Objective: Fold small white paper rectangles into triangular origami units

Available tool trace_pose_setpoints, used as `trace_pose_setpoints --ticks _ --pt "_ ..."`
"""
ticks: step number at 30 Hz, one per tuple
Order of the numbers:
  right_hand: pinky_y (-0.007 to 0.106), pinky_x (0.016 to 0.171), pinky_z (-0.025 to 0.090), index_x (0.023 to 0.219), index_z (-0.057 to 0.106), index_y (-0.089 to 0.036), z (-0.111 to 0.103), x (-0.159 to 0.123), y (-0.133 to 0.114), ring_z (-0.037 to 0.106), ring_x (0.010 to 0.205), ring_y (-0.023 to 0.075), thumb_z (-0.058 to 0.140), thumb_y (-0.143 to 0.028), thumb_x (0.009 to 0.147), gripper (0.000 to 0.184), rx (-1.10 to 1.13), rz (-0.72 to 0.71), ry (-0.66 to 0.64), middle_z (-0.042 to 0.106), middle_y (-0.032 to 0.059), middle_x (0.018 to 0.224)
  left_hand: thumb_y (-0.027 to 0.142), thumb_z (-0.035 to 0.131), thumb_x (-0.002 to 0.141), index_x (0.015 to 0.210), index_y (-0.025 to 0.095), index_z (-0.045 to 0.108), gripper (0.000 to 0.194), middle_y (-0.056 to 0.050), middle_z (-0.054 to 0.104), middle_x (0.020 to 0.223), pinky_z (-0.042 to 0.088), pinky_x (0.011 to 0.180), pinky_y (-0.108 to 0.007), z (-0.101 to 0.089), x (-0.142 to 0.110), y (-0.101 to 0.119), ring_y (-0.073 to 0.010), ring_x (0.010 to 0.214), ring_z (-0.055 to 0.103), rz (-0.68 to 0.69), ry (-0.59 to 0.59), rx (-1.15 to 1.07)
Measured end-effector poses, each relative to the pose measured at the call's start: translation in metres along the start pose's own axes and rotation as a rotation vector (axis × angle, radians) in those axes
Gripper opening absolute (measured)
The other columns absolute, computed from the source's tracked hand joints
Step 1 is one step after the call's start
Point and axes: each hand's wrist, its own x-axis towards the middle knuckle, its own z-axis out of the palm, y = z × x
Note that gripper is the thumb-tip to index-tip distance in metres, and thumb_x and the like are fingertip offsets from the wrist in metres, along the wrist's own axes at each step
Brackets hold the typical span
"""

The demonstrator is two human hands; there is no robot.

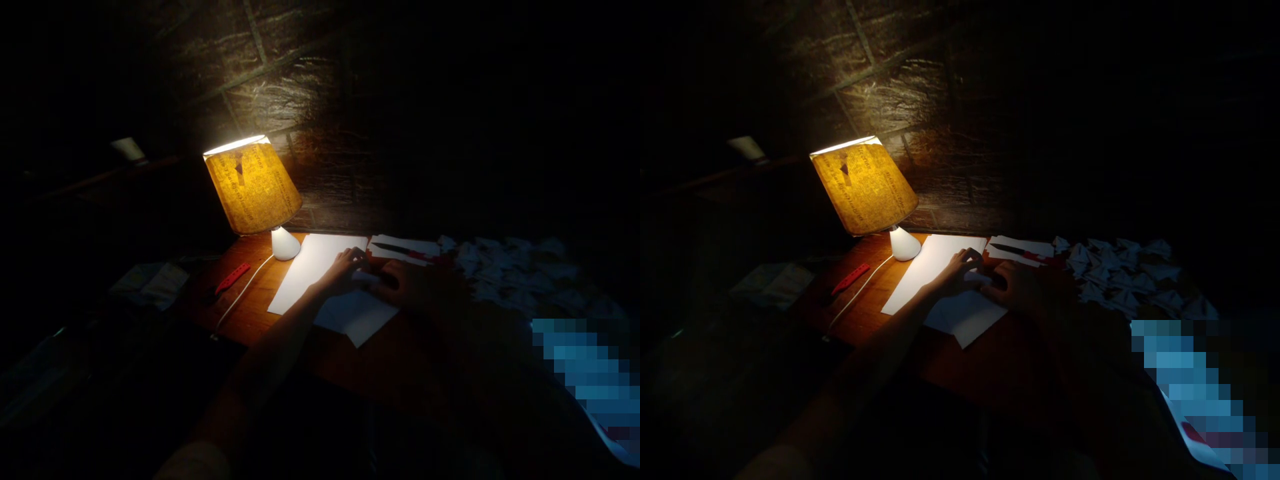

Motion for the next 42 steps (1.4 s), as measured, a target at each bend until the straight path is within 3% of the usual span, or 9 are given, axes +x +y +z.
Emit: trace_pose_setpoints --ticks 5,10,15,20,25,28,34,38,42 --pt "0.036 0.074 0.051 0.096 0.074 -0.021 0.005 0.002 0.005 0.067 0.08 0.0249 0.068 -0.033 0.079 0.022 0.163 0.071 0.072 0.076 0.0096 0.096 0.041 0.09 0.077 0.107 0.021 0.066 0.043 -0.01 0.065 0.116 0.048 0.096 -0.044 0.0 0.003 -0.001 -0.0285 0.108 0.059 -0.095 0.219 -0.244" --pt "0.04 0.079 0.052 0.09 0.068 -0.023 0.005 0.006 0.015 0.066 0.083 0.0273 0.063 -0.034 0.079 0.017 0.331 0.324 0.433 0.074 0.0087 0.089 0.049 0.072 0.092 0.102 0.022 0.061 0.031 -0.006 0.067 0.106 0.051 0.083 -0.032 -0.009 0.005 -0.007 -0.0192 0.091 0.065 -0.446 0.623 -0.777" --pt "0.035 0.066 0.05 0.073 0.057 -0.025 0.0 0.009 0.027 0.06 0.071 0.0219 0.063 -0.034 0.075 0.011 0.723 0.352 0.534 0.065 0.0049 0.073 0.05 0.062 0.097 0.086 0.017 0.062 0.035 -0.004 0.065 0.086 0.053 0.074 -0.029 -0.019 0.005 -0.009 -0.0154 0.072 0.066 -0.569 0.543 -1.284" --pt "0.026 0.054 0.043 0.074 0.06 -0.024 -0.009 0.011 0.033 0.052 0.059 0.0138 0.066 -0.04 0.067 0.019 0.971 0.387 0.521 0.058 -0.002 0.068 0.045 0.058 0.1 0.076 0.018 0.059 0.036 -0.001 0.06 0.072 0.051 0.068 -0.027 -0.02 0.008 0.0 -0.0137 0.063 0.061 -0.559 0.511 -1.38" --pt "0.03 0.059 0.048 0.078 0.066 -0.025 -0.013 0.003 0.012 0.059 0.064 0.0191 0.066 -0.03 0.064 0.015 0.839 0.422 0.415 0.064 0.0007 0.068 0.057 0.059 0.098 0.081 0.017 0.065 0.044 -0.004 0.065 0.079 0.052 0.065 -0.027 -0.02 0.007 0.008 -0.0165 0.071 0.066 -0.523 0.372 -1.389" --pt "0.032 0.059 0.048 0.081 0.067 -0.025 -0.009 0.0 0.001 0.061 0.066 0.0225 0.068 -0.03 0.067 0.015 0.649 0.397 0.308 0.07 0.0032 0.073 0.062 0.072 0.087 0.087 0.018 0.07 0.044 -0.005 0.071 0.089 0.049 0.061 -0.025 -0.014 0.006 0.011 -0.0168 0.073 0.067 -0.543 0.246 -1.328" --pt "0.031 0.06 0.048 0.086 0.068 -0.022 0.004 0.004 0.009 0.064 0.071 0.0215 0.074 -0.046 0.068 0.031 0.531 0.297 0.198 0.073 0.0053 0.081 0.055 0.093 0.064 0.084 0.012 0.076 0.05 -0.004 0.072 0.076 0.045 0.063 -0.026 0.0 0.003 0.011 -0.0153 0.066 0.062 -0.504 0.108 -1.109" --pt "0.03 0.056 0.048 0.098 0.067 -0.024 0.0 0.004 0.01 0.064 0.067 0.0211 0.08 -0.056 0.066 0.047 0.699 0.402 0.266 0.07 0.0041 0.078 0.051 0.091 0.069 0.079 0.014 0.075 0.042 -0.001 0.068 0.066 0.041 0.058 -0.026 0.0 0.005 0.003 -0.013 0.057 0.058 -0.555 0.255 -1.138" --pt "0.033 0.06 0.049 0.086 0.066 -0.023 -0.013 0.001 0.0 0.062 0.067 0.0218 0.077 -0.055 0.074 0.036 0.649 0.423 0.308 0.068 0.0041 0.071 0.046 0.089 0.072 0.072 0.016 0.069 0.037 0.0 0.064 0.06 0.041 0.054 -0.027 -0.001 0.007 -0.005 -0.0129 0.051 0.055 -0.619 0.417 -1.231"
